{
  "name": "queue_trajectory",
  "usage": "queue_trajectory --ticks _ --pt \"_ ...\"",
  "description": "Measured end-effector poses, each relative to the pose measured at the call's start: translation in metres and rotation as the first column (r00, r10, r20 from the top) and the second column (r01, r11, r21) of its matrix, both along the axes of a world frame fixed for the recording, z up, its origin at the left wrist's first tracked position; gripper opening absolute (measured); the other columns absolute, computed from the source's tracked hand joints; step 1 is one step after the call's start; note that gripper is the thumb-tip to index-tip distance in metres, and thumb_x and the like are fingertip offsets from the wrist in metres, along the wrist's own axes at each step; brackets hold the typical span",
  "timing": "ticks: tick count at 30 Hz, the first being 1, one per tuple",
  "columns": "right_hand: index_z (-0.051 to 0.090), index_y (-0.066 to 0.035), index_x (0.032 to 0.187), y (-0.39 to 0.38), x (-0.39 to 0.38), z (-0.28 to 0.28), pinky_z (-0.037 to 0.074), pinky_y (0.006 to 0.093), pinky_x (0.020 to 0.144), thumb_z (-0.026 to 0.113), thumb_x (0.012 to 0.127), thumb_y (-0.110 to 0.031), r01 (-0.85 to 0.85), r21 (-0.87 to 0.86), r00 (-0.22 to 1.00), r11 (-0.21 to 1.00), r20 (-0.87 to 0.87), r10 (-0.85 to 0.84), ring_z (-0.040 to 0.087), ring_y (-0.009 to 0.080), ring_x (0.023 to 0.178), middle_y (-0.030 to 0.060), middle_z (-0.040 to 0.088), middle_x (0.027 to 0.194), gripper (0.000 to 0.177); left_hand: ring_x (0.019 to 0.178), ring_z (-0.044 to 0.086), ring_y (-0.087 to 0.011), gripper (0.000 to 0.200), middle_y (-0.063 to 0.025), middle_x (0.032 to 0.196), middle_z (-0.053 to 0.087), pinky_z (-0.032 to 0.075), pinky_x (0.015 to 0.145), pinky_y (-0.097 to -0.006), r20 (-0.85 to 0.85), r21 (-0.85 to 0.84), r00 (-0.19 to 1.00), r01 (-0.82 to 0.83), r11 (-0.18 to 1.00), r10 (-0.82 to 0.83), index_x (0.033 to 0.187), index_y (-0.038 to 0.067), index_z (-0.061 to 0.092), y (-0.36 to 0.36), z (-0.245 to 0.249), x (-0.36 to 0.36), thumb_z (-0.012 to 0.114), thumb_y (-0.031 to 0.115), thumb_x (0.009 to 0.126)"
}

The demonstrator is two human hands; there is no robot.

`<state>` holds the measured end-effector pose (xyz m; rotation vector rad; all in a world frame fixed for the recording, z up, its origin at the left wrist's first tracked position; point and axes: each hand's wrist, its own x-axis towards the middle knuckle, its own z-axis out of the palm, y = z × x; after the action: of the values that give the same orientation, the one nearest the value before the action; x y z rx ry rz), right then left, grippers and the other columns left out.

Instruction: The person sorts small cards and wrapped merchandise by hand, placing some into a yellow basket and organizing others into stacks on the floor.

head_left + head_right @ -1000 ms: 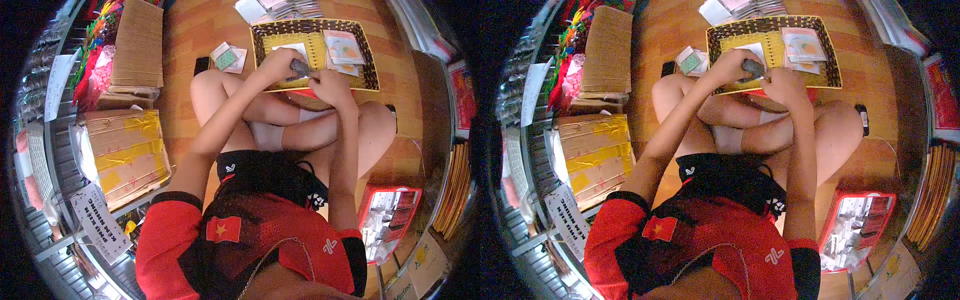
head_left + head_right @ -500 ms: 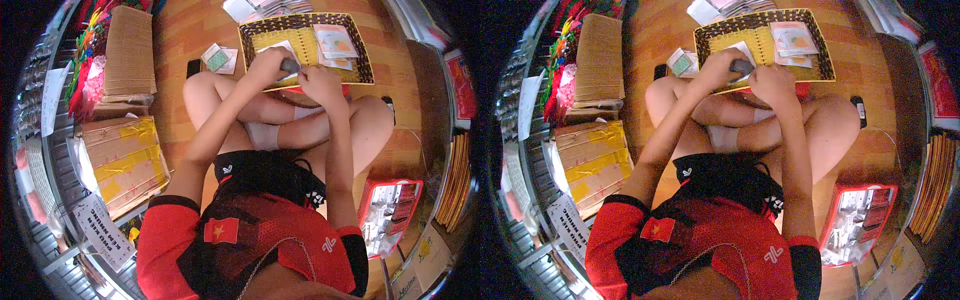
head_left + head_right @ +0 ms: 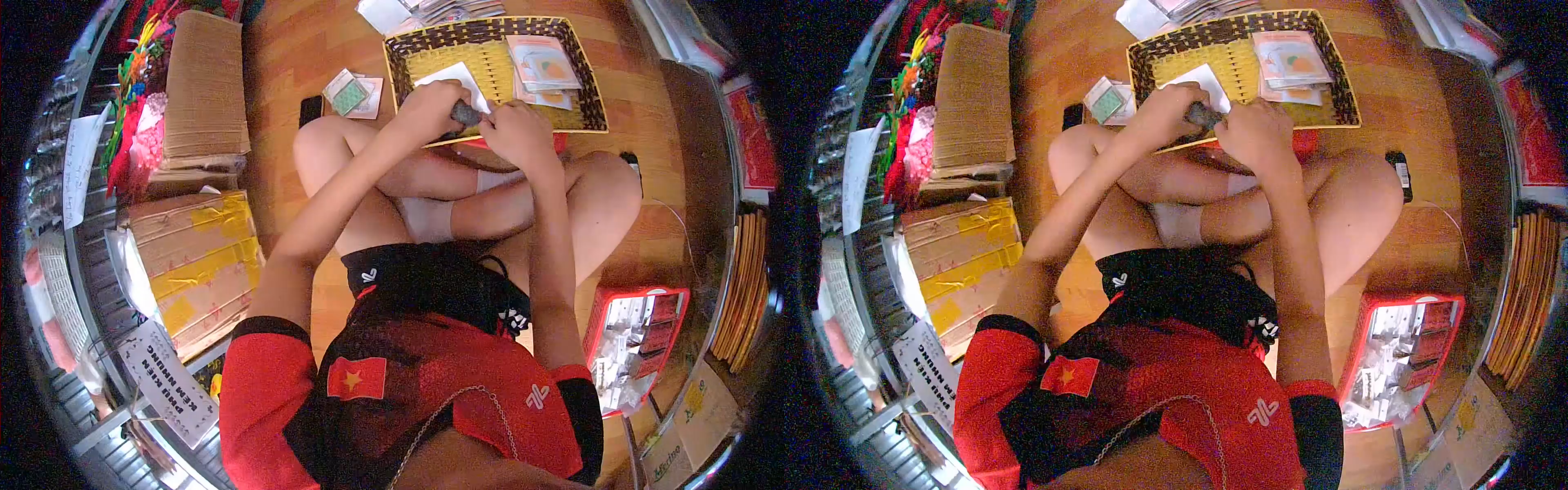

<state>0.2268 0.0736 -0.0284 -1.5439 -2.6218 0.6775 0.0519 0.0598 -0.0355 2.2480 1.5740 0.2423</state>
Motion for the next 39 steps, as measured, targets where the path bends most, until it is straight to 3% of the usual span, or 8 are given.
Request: queue_trajectory --ticks 7,16,20,23,25,29,34,39 --pt "0.065 -0.005 0.089 0.001 0.0 -0.006 0.047 0.0455 0.076 0.049 0.079 -0.033 0.026 0.026 0.998 0.999 -0.053 -0.024 0.06 0.0362 0.084 0.0226 0.061 0.088 0.034 0.081 0.06 -0.0352 0.037 -0.0184 0.093 0.059 0.049 0.07 -0.0426 -0.15 0.259 0.928 -0.295 0.92 0.34 0.092 0.0 0.055 0.033 -0.016 -0.006 0.068 0.025 0.068" --pt "0.066 -0.006 0.089 0.002 0.0 -0.001 0.047 0.0454 0.077 0.047 0.081 -0.036 0.003 0.012 1.0 1.0 0.0 -0.003 0.06 0.0359 0.085 0.0219 0.06 0.091 0.036 0.082 0.062 -0.0299 0.035 -0.013 0.089 0.061 0.05 0.066 -0.0419 -0.208 0.121 0.977 0.067 0.99 -0.041 0.096 0.01 0.058 0.005 -0.001 0.004 0.068 0.022 0.066" --pt "0.065 -0.004 0.086 -0.001 -0.002 -0.001 0.047 0.0473 0.076 0.051 0.078 -0.034 0.052 0.029 0.996 0.998 -0.068 -0.05 0.06 0.0371 0.082 0.0234 0.061 0.086 0.034 0.077 0.063 -0.0291 0.029 -0.0111 0.08 0.063 0.05 0.063 -0.0396 -0.359 0.115 0.923 -0.105 0.988 0.14 0.09 0.01 0.06 0.037 0.007 -0.011 0.068 0.028 0.068" --pt "0.065 -0.004 0.086 -0.001 -0.001 -0.006 0.047 0.0473 0.075 0.051 0.077 -0.033 0.055 0.042 0.996 0.998 -0.077 -0.052 0.061 0.0366 0.082 0.0229 0.061 0.086 0.033 0.082 0.061 -0.0305 0.04 -0.0123 0.09 0.062 0.05 0.067 -0.0413 -0.351 0.013 0.93 -0.115 0.993 0.113 0.094 0.009 0.06 0.028 0.006 -0.004 0.068 0.038 0.068" --pt "0.065 -0.004 0.086 0.0 0.0 -0.008 0.047 0.0471 0.075 0.051 0.077 -0.033 0.036 0.045 0.997 0.998 -0.07 -0.033 0.061 0.0362 0.082 0.0226 0.061 0.086 0.033 0.086 0.061 -0.0299 0.044 -0.0091 0.096 0.06 0.05 0.07 -0.0397 -0.285 0.019 0.957 0.062 0.998 -0.054 0.104 0.013 0.058 0.008 0.005 0.004 0.07 0.028 0.065" --pt "0.065 -0.004 0.086 -0.001 -0.002 -0.008 0.048 0.0467 0.074 0.051 0.076 -0.032 0.022 0.05 0.998 0.999 -0.067 -0.018 0.061 0.0358 0.083 0.0223 0.061 0.085 0.033 0.089 0.06 -0.0287 0.046 -0.0063 0.097 0.059 0.049 0.071 -0.0402 -0.284 -0.014 0.955 0.084 0.996 -0.085 0.106 0.015 0.057 0.013 0.008 -0.001 0.072 0.026 0.064" --pt "0.064 -0.003 0.084 -0.001 -0.004 -0.012 0.048 0.0471 0.073 0.051 0.076 -0.032 0.046 0.116 0.996 0.992 -0.083 -0.037 0.061 0.0356 0.081 0.0224 0.061 0.084 0.032 0.09 0.059 -0.0291 0.046 -0.0091 0.095 0.061 0.049 0.073 -0.0406 -0.218 0.133 0.963 -0.132 0.982 0.159 0.105 0.013 0.057 0.037 -0.004 -0.024 0.067 0.037 0.067" --pt "0.064 -0.004 0.085 -0.002 -0.005 -0.012 0.048 0.0482 0.071 0.05 0.076 -0.03 0.071 0.125 0.992 0.99 -0.114 -0.056 0.061 0.0347 0.076 0.0219 0.061 0.083 0.03 0.087 0.059 -0.0306 0.043 -0.0102 0.094 0.061 0.048 0.073 -0.0405 -0.247 0.073 0.959 -0.124 0.99 0.139 0.101 0.011 0.059 0.04 -0.001 -0.017 0.066 0.037 0.067"
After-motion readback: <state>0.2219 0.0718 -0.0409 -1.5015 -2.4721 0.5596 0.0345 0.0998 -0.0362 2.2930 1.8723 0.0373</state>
